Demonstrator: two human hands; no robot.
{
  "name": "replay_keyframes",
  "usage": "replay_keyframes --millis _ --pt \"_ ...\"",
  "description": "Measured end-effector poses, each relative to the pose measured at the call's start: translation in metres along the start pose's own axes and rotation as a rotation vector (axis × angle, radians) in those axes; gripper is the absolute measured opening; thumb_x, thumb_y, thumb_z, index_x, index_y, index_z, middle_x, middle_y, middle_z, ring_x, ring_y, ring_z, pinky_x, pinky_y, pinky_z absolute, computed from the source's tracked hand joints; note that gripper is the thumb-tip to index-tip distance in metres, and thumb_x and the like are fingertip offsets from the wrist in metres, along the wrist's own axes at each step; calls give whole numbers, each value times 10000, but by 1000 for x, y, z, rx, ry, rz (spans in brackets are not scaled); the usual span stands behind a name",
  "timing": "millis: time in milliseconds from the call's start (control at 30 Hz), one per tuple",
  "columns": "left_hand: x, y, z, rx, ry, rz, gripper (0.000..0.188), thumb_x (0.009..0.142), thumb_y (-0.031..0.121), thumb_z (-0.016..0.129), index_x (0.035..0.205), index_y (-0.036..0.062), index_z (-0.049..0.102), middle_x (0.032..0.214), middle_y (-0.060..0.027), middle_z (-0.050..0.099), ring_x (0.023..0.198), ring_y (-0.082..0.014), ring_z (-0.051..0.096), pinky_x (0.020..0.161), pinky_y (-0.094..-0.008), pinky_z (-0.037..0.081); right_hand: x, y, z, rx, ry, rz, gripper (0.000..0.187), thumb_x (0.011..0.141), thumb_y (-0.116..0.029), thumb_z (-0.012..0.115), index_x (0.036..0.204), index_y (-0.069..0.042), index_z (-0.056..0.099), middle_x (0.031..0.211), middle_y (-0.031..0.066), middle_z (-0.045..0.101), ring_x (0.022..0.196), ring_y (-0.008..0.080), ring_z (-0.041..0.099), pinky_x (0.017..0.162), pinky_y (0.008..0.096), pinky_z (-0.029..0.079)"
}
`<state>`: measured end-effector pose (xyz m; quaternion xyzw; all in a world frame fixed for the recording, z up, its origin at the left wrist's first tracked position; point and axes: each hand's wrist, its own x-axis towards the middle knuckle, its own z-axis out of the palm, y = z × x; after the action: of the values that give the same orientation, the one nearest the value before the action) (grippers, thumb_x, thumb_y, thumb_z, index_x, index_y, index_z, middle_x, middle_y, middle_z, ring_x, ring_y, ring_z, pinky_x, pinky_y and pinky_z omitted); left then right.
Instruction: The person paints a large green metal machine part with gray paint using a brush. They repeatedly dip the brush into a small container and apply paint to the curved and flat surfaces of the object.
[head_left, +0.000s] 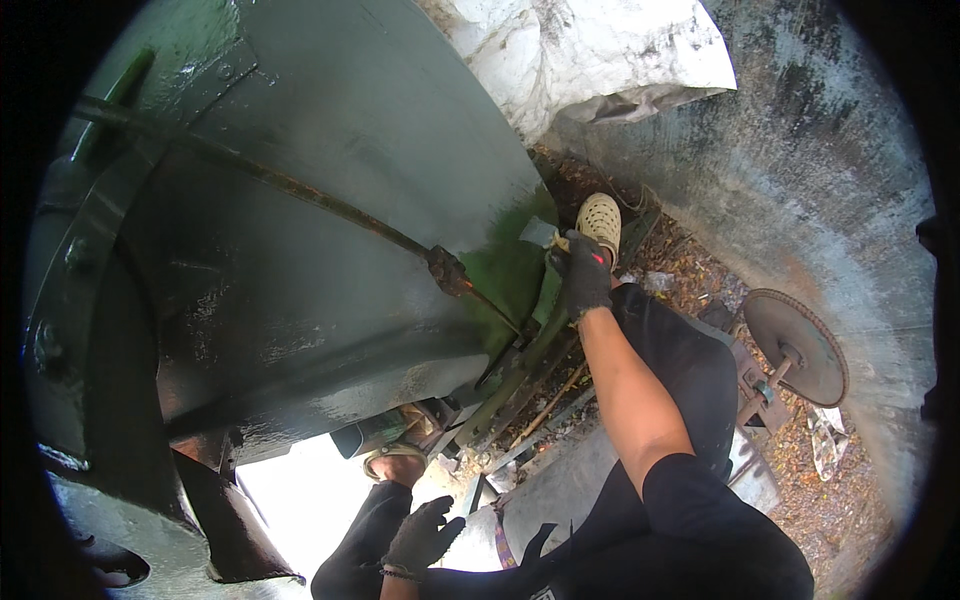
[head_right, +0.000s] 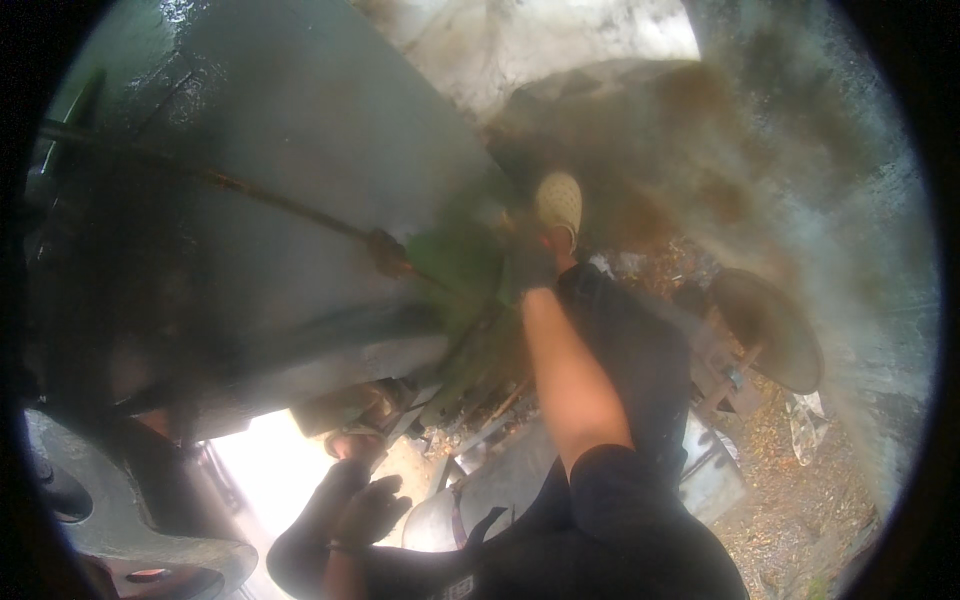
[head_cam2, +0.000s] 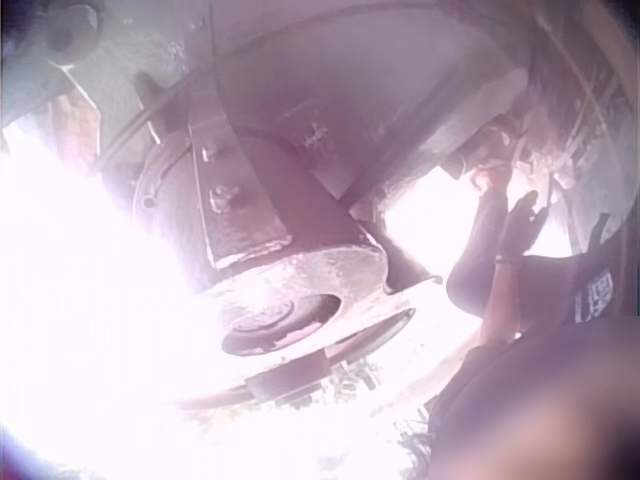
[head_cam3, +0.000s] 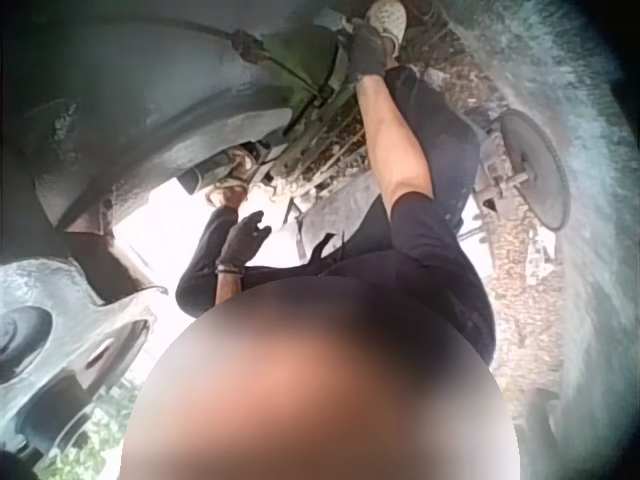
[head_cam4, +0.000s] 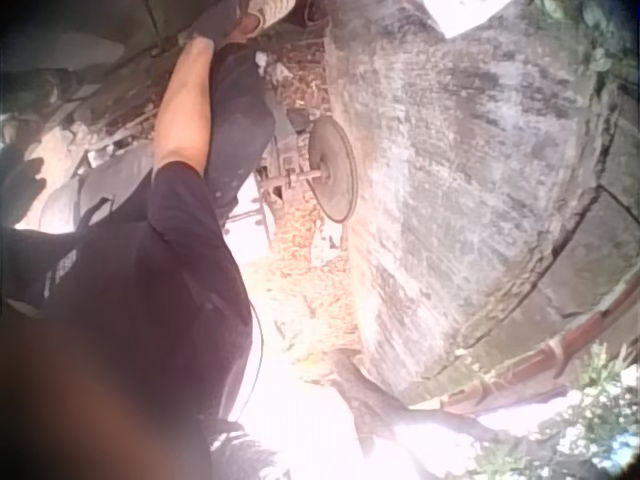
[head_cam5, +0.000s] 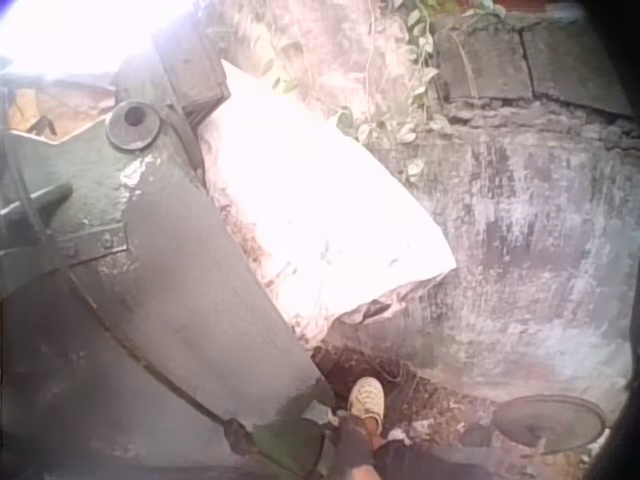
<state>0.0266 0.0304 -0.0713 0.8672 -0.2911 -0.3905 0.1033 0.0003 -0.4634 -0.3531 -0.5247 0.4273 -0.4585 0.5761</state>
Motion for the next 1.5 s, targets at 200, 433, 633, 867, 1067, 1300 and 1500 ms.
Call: replay_keyframes --millis 200,433,633,867,1067,1300,1500 --pt "1 -46 10 134 -9 71 526 978 358 791 1382 36 690 1254 -205 771 1053 -338 790 913 -443 627 37 -181 53 -496 25 -586 238 1041 -133 596 1185 -23 750 1071 128 762 929 243 760 803 382 617" --pt "10 -51 12 43 -88 -5 517 979 354 792 1376 39 693 1243 -203 773 1060 -339 785 916 -443 622 47 -339 38 51 -10 -736 284 1087 -96 541 1296 25 690 1171 188 750 1037 286 787 914 402 652" --pt "16 -53 12 68 -115 -44 508 982 353 789 1378 51 690 1235 -195 773 1037 -337 779 897 -449 621 51 -196 31 365 -94 -318 366 1113 -204 576 1423 -11 596 1226 156 722 1132 293 726 1022 427 596" --pt "8 -93 28 -57 -50 -43 525 976 373 794 1386 61 693 1221 -196 777 1040 -342 783 900 -452 624 22 -73 11 75 77 -48 287 1061 -216 632 1260 -17 691 1178 133 736 1075 241 718 926 409 583" --pt "4 -44 8 113 -25 79 552 972 382 800 1402 54 687 1233 -201 777 1051 -346 786 911 -450 624 66 -208 49 -344 16 -308 242 1020 -238 640 990 -23 748 901 98 784 803 240 749 769 410 596" --pt "19 -92 27 288 -43 273 541 983 400 782 1399 68 687 1246 -197 771 1081 -350 776 927 -463 618 74 -428 59 284 -129 -693 265 1109 -213 597 1174 10 725 999 151 777 962 241 777 881 387 629" --pt "13 -85 22 195 -37 170 530 992 412 768 1392 74 689 1241 -197 772 1077 -350 772 926 -465 614 80 -378 63 355 -113 -837 352 1125 -246 601 1353 13 666 1200 169 733 1062 241 748 946 386 617"
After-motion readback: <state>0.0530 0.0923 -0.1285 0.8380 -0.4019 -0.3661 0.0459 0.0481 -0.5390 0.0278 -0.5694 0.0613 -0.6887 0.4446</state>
